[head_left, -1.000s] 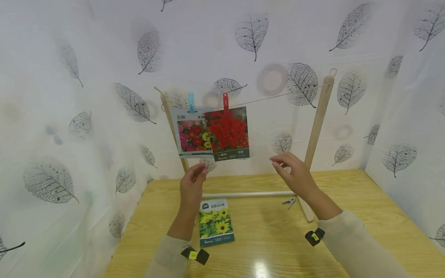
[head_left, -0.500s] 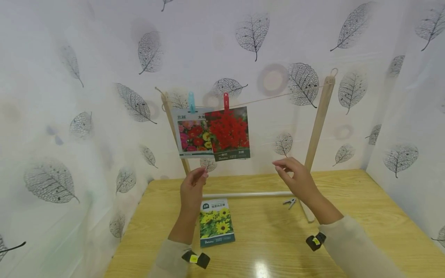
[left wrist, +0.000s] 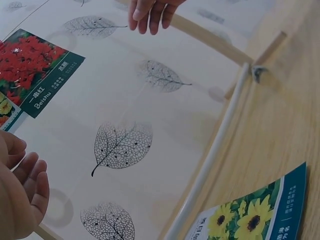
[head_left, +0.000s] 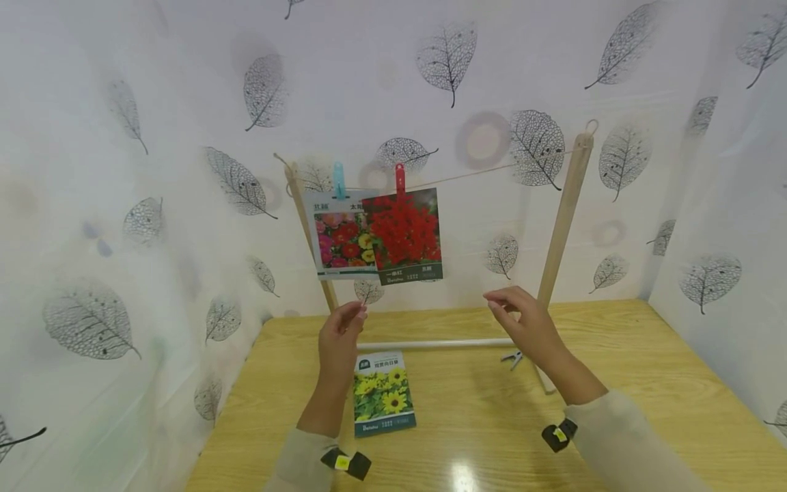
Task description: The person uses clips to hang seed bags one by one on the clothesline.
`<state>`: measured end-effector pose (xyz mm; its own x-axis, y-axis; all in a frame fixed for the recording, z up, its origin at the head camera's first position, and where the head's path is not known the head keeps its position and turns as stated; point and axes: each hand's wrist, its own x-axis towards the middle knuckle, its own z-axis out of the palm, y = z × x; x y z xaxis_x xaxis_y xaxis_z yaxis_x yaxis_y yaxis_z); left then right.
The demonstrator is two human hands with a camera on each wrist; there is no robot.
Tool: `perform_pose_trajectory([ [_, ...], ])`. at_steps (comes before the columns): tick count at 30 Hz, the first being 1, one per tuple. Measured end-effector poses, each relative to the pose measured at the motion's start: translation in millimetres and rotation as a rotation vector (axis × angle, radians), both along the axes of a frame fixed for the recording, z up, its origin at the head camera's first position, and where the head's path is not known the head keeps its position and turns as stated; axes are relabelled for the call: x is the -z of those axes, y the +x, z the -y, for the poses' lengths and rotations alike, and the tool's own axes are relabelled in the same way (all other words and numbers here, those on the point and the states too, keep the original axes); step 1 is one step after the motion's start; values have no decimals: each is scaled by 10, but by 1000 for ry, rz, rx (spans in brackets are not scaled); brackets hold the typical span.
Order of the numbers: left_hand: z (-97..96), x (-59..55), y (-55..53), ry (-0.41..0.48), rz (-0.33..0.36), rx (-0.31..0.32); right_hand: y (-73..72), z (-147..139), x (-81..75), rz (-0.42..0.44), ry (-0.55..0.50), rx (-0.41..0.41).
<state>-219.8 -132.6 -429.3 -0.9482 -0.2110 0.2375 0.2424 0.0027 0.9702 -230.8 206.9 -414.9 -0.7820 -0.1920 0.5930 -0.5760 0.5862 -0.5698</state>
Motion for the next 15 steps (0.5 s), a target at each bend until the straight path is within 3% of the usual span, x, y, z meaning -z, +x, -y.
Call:
perform_pose_trajectory([
  [15,21,73,46,-22,43,-5,53,-39,147,16,-25,11],
])
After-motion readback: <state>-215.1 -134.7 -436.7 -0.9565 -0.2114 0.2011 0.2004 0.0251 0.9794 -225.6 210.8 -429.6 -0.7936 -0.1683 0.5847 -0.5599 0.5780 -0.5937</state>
